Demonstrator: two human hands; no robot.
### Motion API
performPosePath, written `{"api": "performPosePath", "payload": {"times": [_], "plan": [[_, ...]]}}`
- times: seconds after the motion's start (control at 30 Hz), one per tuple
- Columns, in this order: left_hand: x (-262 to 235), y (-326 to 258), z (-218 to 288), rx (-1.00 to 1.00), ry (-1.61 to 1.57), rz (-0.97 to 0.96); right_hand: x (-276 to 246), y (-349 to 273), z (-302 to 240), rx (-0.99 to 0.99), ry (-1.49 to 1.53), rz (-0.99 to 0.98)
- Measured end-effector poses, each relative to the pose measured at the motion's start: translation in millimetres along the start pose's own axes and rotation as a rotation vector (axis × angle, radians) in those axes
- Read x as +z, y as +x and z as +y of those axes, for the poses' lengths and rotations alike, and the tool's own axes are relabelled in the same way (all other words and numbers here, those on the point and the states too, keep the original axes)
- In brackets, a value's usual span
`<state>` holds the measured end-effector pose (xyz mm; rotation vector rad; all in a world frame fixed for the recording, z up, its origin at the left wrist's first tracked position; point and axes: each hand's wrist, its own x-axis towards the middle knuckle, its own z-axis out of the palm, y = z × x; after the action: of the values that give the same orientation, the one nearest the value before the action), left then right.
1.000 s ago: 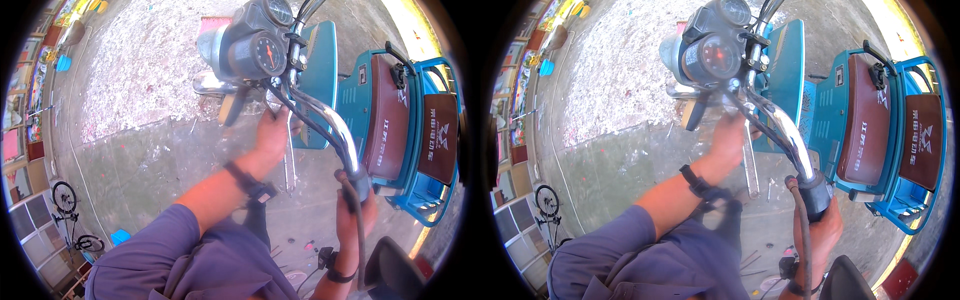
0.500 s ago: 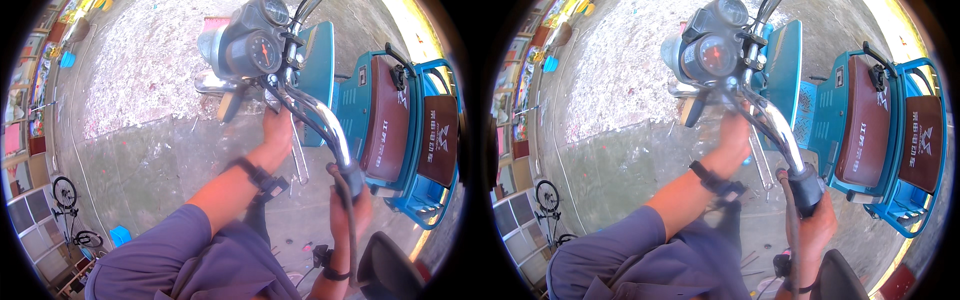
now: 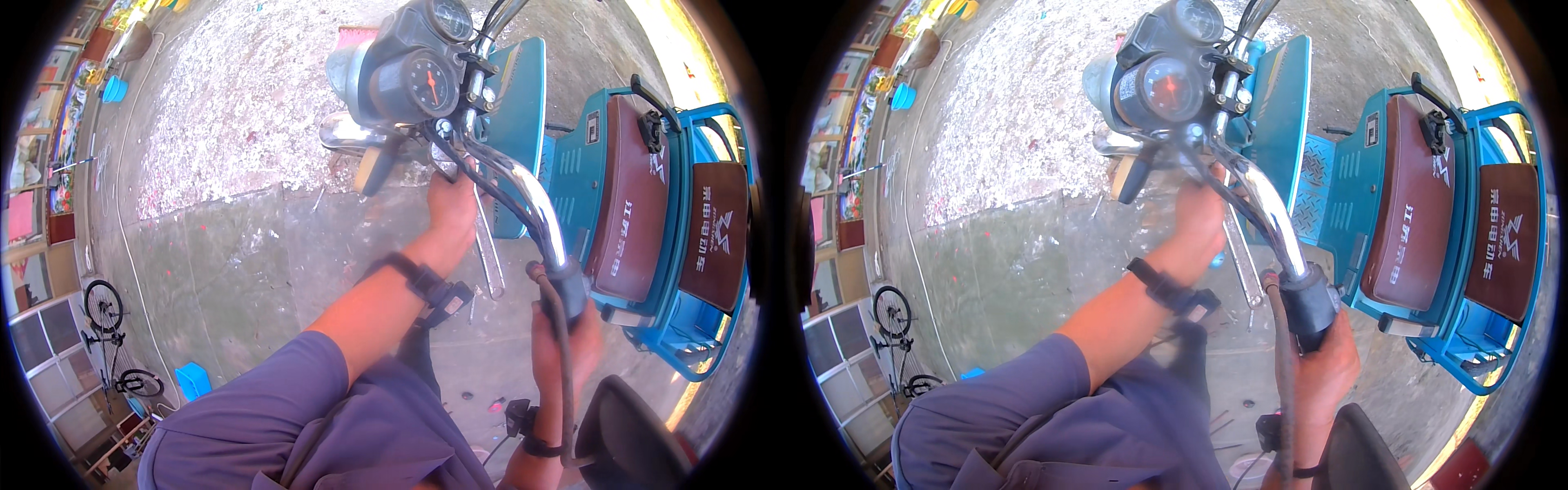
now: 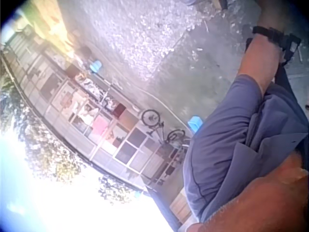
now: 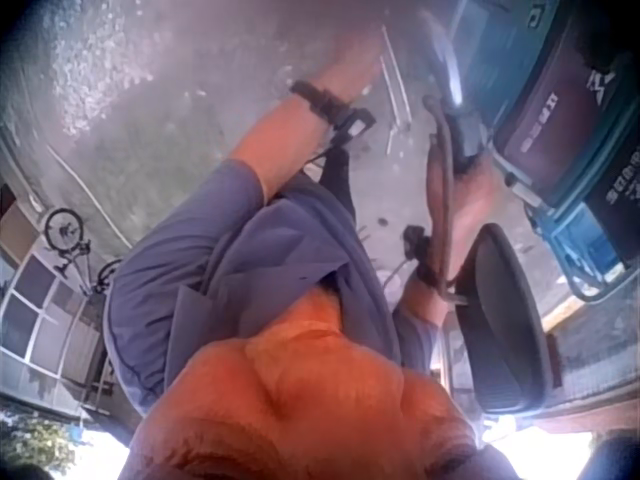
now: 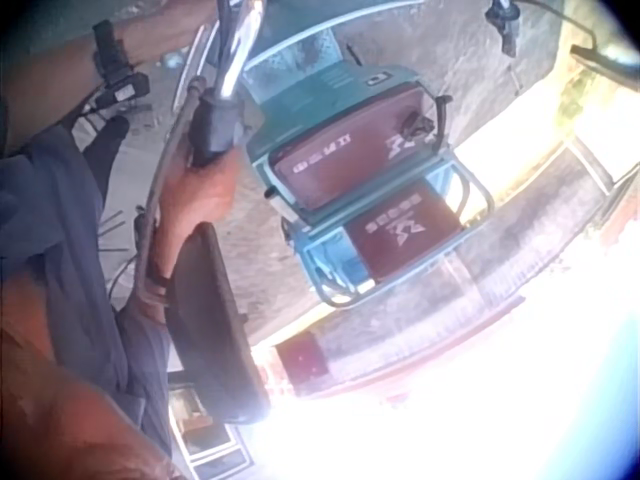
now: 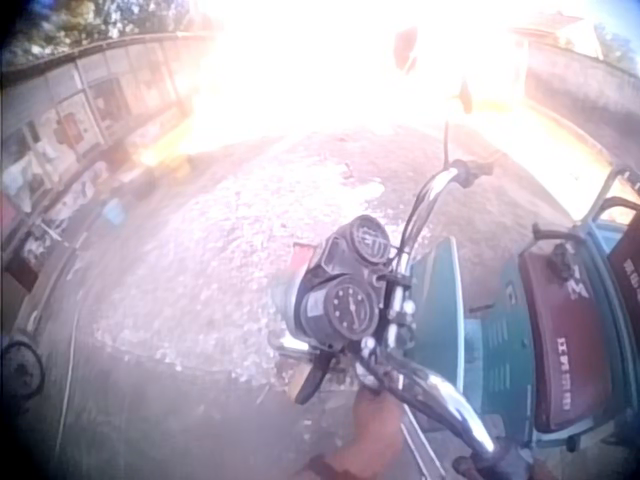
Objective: The person uses an adjustable wrench and pliers to work on the handlebars of a blue electric tricycle, loosening or tightening components.
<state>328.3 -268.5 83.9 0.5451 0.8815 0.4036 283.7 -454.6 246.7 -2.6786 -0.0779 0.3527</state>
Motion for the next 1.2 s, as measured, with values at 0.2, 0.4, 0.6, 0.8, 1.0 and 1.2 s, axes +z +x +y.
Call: {"api": "performPosePath", "payload": {"times": [0.2,0.4,0.6,0.8,1.0,1.2], "plan": [[5,-10,6,-0.012,0.003,-0.011,1,1,5,-0.062,0.050,0.018],[13,-9,0,0.039,-0.042,-0.040,0,1,5,-0.081,0.060,0.008],[16,-6,-2,0.063,-0.074,-0.039,5,2,11,-0.199,0.083,0.099],[22,-7,0,0.065,-0.056,0.023,5,3,8,-0.210,0.078,0.110],[14,-5,-4,0.039,-0.130,-0.012,7,4,13,-0.212,0.082,0.119],[14,-6,-6,0.091,-0.061,-0.047,6,4,9,-0.205,0.116,0.127]]}}
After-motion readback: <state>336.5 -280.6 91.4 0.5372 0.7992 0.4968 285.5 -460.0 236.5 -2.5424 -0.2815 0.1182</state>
